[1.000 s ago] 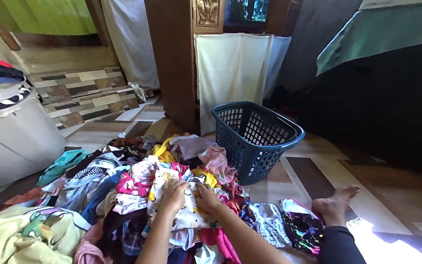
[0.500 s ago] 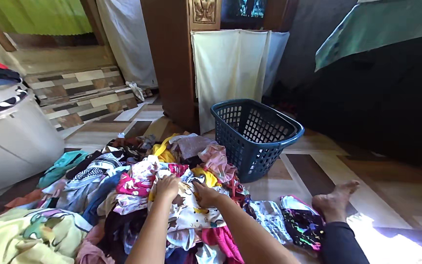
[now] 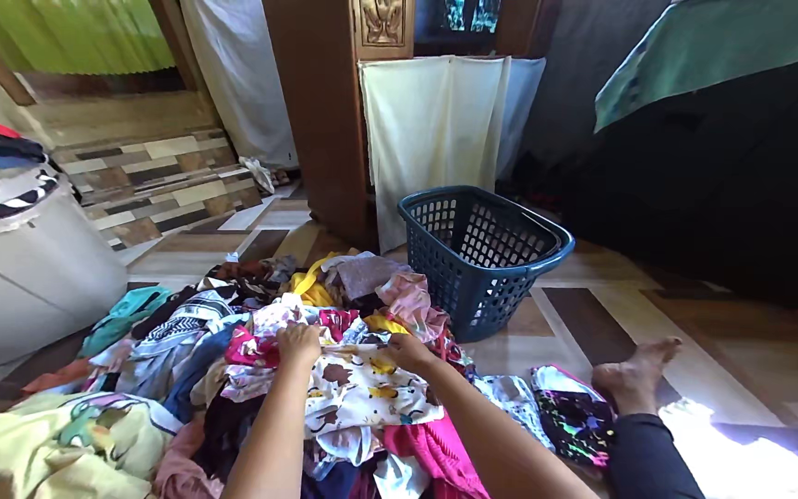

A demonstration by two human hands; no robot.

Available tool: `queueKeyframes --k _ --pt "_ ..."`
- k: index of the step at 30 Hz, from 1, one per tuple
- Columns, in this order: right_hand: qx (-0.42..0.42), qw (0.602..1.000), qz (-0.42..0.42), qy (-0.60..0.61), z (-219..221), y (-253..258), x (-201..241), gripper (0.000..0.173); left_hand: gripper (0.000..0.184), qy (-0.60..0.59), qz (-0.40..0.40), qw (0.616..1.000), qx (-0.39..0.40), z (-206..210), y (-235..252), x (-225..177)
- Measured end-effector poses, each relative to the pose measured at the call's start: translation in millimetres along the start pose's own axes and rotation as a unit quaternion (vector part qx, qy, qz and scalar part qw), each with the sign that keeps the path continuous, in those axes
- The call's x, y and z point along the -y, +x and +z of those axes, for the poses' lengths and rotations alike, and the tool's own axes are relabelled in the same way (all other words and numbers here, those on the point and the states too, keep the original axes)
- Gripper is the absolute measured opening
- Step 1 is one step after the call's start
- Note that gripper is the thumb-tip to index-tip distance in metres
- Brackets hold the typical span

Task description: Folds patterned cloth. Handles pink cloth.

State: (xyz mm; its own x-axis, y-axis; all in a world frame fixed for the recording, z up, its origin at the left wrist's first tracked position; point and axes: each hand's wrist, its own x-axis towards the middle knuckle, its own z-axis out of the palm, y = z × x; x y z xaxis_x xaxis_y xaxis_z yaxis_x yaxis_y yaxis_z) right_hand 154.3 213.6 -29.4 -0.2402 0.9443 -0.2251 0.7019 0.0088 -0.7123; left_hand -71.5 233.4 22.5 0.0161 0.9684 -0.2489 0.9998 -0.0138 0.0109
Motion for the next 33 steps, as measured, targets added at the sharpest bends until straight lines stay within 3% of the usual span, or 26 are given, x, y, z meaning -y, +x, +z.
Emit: queueKeyframes --k 6,14,19,21,25,28,30,33 --pt "-0.033 0.998 -0.001 -0.056 -18.8 -27.6 18.2 0.032 0.036 -0.055 -0.022 0.997 -0.058 1.1 -16.0 19.1" --pt "-0.107 0.992 -0.059 0.005 -6.7 -46.7 -10.0 0.025 0.019 -0.107 0.015 0.963 -0.245 18.5 -43.8 49.2" --pt "-0.067 0.990 -0.118 -0.046 4.5 -65.2 -29.1 0.032 0.012 -0.166 0.020 0.928 -0.332 45.5 -93.4 51.7" --pt "-0.051 0.990 -0.113 -0.071 10.8 -68.5 -32.8 0.033 0.015 -0.182 0.016 0.926 -0.329 60.4 -103.2 47.8" --pt "-0.052 0.994 -0.074 -0.063 12.6 -78.2 -28.8 0.034 0.028 -0.213 0.002 0.928 -0.306 75.4 -112.8 44.0" --pt "-0.114 0.993 -0.005 0.000 7.2 -77.6 -27.5 0.042 0.024 -0.272 -0.010 0.873 -0.403 74.1 -114.3 41.5" --pt "-0.115 0.989 0.098 0.009 5.4 -69.9 -25.5 0.050 0.022 -0.300 -0.009 0.854 -0.426 64.9 -110.2 32.7" --pt "-0.023 0.981 0.191 -0.015 11.4 -56.0 -25.5 0.071 0.035 -0.284 0.018 0.910 -0.301 47.9 -100.6 16.2"
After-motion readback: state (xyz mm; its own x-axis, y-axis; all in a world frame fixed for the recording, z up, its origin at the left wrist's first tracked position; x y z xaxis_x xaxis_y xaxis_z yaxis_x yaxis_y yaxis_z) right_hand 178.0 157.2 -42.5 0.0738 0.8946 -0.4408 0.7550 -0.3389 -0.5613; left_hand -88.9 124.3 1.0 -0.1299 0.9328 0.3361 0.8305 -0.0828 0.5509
